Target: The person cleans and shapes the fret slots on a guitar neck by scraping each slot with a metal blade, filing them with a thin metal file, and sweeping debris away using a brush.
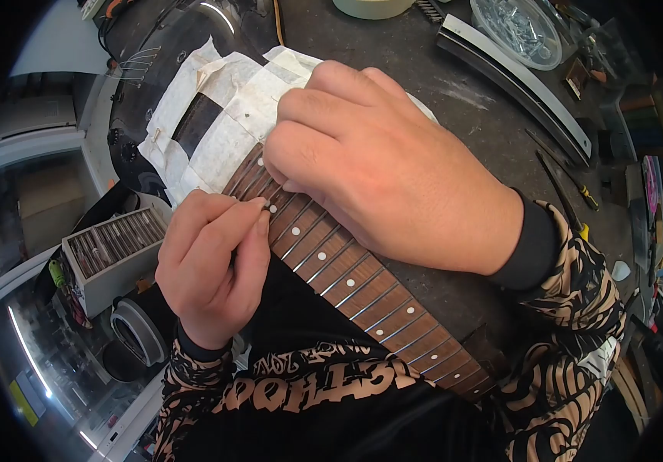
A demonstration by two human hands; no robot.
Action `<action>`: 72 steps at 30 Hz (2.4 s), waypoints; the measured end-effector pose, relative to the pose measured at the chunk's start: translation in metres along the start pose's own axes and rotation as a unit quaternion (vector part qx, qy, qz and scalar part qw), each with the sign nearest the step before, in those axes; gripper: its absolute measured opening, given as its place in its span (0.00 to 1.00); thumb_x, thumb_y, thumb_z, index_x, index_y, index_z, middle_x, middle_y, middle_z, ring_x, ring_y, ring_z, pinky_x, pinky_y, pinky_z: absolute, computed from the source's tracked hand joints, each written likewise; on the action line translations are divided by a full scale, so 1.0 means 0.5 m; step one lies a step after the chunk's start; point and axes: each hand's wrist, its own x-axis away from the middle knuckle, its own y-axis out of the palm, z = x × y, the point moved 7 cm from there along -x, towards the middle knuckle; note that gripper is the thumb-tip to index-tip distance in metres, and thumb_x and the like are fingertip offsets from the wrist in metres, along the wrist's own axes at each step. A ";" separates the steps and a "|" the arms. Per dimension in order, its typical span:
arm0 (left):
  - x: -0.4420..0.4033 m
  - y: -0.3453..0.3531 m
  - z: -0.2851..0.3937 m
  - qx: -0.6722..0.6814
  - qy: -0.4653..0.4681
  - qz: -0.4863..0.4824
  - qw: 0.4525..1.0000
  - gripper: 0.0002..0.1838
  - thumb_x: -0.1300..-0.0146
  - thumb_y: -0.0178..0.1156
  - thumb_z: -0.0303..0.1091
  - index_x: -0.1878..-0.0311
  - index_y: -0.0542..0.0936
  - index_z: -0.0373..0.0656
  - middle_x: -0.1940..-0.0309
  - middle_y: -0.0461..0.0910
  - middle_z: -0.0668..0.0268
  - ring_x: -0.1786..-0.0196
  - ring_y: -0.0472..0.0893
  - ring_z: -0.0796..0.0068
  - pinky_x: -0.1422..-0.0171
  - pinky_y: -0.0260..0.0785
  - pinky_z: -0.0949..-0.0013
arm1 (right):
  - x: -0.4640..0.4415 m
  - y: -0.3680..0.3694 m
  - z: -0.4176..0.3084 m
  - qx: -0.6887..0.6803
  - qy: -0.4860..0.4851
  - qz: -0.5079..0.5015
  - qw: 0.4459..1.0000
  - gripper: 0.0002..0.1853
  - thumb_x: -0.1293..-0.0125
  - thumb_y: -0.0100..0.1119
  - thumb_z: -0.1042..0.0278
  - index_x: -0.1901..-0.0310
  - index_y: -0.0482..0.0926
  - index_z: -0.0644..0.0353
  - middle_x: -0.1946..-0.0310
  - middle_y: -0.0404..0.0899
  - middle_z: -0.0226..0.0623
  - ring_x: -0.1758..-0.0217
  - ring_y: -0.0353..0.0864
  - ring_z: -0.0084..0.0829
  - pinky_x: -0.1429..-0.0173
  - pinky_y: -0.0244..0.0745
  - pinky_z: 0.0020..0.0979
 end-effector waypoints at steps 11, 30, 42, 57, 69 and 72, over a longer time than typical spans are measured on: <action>0.007 -0.001 -0.002 -0.004 -0.005 0.001 1.000 0.15 0.36 0.76 0.09 0.48 0.92 0.31 0.62 0.87 0.56 0.64 0.85 0.62 0.61 0.75 0.63 | 0.002 0.006 -0.001 0.007 0.003 -0.008 1.000 0.16 0.38 0.81 0.77 0.53 0.83 0.52 0.53 0.83 0.31 0.46 0.81 0.44 0.41 0.73 0.41; 0.014 -0.036 -0.012 0.020 -0.026 0.034 0.999 0.17 0.40 0.78 0.10 0.48 0.92 0.32 0.61 0.88 0.57 0.64 0.86 0.59 0.60 0.77 0.61 | -0.013 -0.037 -0.009 0.013 -0.006 -0.001 1.000 0.15 0.32 0.81 0.77 0.48 0.86 0.55 0.50 0.85 0.35 0.45 0.83 0.46 0.36 0.75 0.44; 0.013 -0.022 -0.009 0.017 -0.014 -0.011 1.000 0.14 0.37 0.77 0.10 0.50 0.92 0.32 0.62 0.88 0.58 0.65 0.84 0.62 0.61 0.75 0.64 | -0.014 -0.008 -0.014 -0.012 -0.003 -0.021 1.000 0.18 0.37 0.84 0.77 0.49 0.85 0.53 0.51 0.84 0.32 0.46 0.81 0.44 0.39 0.74 0.43; 0.016 -0.011 -0.006 0.012 0.012 -0.004 1.000 0.17 0.40 0.77 0.09 0.48 0.92 0.32 0.62 0.88 0.57 0.65 0.84 0.60 0.61 0.75 0.61 | -0.009 0.001 -0.014 0.017 -0.009 -0.005 1.000 0.15 0.35 0.80 0.75 0.52 0.84 0.52 0.52 0.83 0.31 0.46 0.80 0.44 0.41 0.73 0.43; 0.004 -0.006 -0.001 0.003 0.014 -0.004 1.000 0.16 0.38 0.77 0.09 0.49 0.92 0.32 0.61 0.88 0.57 0.65 0.85 0.60 0.60 0.76 0.62 | 0.000 -0.002 -0.012 0.038 0.007 -0.023 0.999 0.16 0.37 0.82 0.75 0.52 0.85 0.51 0.52 0.83 0.31 0.45 0.81 0.44 0.42 0.71 0.43; 0.002 -0.011 -0.003 0.042 0.006 -0.010 0.999 0.15 0.37 0.76 0.09 0.49 0.92 0.32 0.61 0.88 0.57 0.65 0.85 0.62 0.61 0.75 0.62 | 0.004 -0.012 -0.016 0.041 0.009 -0.030 0.999 0.17 0.37 0.82 0.75 0.51 0.85 0.52 0.52 0.84 0.32 0.45 0.82 0.44 0.40 0.72 0.43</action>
